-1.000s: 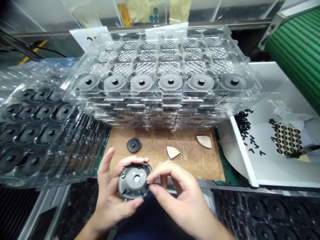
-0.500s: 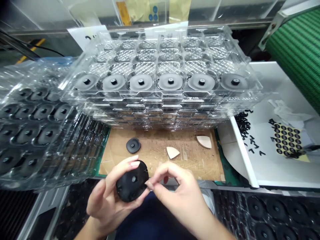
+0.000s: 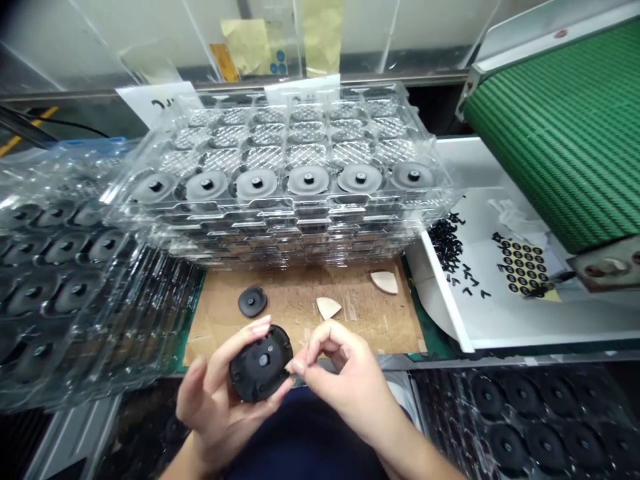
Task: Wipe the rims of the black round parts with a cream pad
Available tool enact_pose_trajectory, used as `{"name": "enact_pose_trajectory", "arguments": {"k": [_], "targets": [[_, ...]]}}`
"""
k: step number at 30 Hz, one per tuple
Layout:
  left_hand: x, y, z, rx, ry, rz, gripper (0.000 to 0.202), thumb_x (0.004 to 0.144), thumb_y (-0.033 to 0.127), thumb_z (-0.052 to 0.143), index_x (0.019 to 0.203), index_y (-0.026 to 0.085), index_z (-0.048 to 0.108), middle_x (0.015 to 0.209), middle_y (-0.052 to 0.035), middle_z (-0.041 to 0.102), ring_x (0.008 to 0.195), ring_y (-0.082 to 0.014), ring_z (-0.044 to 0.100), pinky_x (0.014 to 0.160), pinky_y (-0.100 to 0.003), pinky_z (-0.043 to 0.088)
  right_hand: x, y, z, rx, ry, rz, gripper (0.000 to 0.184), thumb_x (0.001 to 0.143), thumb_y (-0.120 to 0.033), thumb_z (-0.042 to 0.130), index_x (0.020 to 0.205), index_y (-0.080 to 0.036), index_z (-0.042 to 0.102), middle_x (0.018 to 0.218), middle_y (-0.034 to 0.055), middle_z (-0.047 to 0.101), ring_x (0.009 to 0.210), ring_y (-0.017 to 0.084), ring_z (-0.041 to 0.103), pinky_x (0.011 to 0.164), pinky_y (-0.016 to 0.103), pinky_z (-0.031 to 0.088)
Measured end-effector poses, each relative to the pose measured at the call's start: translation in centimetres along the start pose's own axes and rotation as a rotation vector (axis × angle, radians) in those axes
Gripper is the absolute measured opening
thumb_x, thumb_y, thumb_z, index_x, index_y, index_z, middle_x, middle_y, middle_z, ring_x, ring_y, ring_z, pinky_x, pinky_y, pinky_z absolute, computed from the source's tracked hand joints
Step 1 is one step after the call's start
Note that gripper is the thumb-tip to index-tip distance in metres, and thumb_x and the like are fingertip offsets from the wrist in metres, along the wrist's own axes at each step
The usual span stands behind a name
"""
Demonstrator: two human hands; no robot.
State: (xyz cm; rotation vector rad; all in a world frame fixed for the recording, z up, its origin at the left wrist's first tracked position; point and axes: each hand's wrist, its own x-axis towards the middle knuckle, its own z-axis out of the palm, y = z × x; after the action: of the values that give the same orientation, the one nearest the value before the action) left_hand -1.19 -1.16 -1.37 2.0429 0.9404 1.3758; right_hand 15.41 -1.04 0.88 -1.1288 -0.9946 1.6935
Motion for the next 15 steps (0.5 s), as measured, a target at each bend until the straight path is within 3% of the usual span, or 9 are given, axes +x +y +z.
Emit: {"name": "enact_pose_trajectory", "arguments": {"k": [3, 6, 8, 12, 15], "targets": [[0.0, 0.7, 0.7, -0.153, 0.07, -0.137, 0.104, 0.068, -0.004, 0.063, 0.143, 0.031, 0.001, 0.13, -0.0109, 0.042, 0.119, -0.0218, 0.047, 0.096, -0.04, 0.045, -0.9, 0.5, -0.5, 0.096, 0.018, 0.017, 0.028, 0.074, -0.031, 0.069, 0.074, -0.013, 0.048, 0.071, 0.0013, 0.06, 0.067, 0.006, 0.057, 0.065, 0.016, 0.045], [0.3, 1.3, 1.3, -0.186, 0.075, -0.188, 0.103, 0.069, -0.002, 0.064, 0.143, 0.029, 0.0, 0.129, -0.0135, 0.044, 0.118, -0.0215, 0.049, 0.094, -0.036, 0.047, -2.3, 1.0, -1.6, -0.061, 0.007, -0.061, 0.021, 0.085, -0.034, 0.058, 0.083, -0.013, 0.055, 0.061, -0.0008, 0.056, 0.054, 0.005, 0.053, 0.056, 0.015, 0.042], [0.5, 1.8, 1.9, -0.187, 0.053, -0.236, 0.101, 0.07, 0.001, 0.065, 0.144, 0.029, 0.002, 0.131, -0.0121, 0.044, 0.119, -0.0187, 0.049, 0.096, -0.029, 0.045, -3.4, 1.2, -2.4, -0.295, 0.055, -0.199, 0.015, 0.089, -0.027, 0.05, 0.086, -0.014, 0.058, 0.06, -0.001, 0.054, 0.054, 0.006, 0.051, 0.056, 0.017, 0.041], [0.7, 3.2, 3.5, -0.311, 0.086, -0.478, 0.083, 0.076, 0.018, 0.064, 0.143, 0.029, 0.017, 0.125, -0.0087, 0.052, 0.113, -0.0193, 0.054, 0.098, -0.03, 0.043, -5.6, 1.5, -3.7, -0.701, 0.167, -0.604, 0.018, 0.08, -0.004, 0.042, 0.089, -0.014, 0.055, 0.094, 0.007, 0.058, 0.091, 0.013, 0.054, 0.08, 0.023, 0.044], [1.0, 4.2, 5.2, -0.456, 0.065, -0.69, 0.079, 0.074, 0.033, 0.067, 0.14, 0.032, 0.024, 0.118, -0.0057, 0.057, 0.107, -0.0193, 0.057, 0.092, -0.026, 0.046, -6.9, 2.1, -4.4, -0.806, 0.308, -0.82, 0.024, 0.081, -0.009, 0.047, 0.105, -0.012, 0.051, 0.104, 0.0091, 0.057, 0.098, 0.013, 0.053, 0.087, 0.024, 0.043]]}}
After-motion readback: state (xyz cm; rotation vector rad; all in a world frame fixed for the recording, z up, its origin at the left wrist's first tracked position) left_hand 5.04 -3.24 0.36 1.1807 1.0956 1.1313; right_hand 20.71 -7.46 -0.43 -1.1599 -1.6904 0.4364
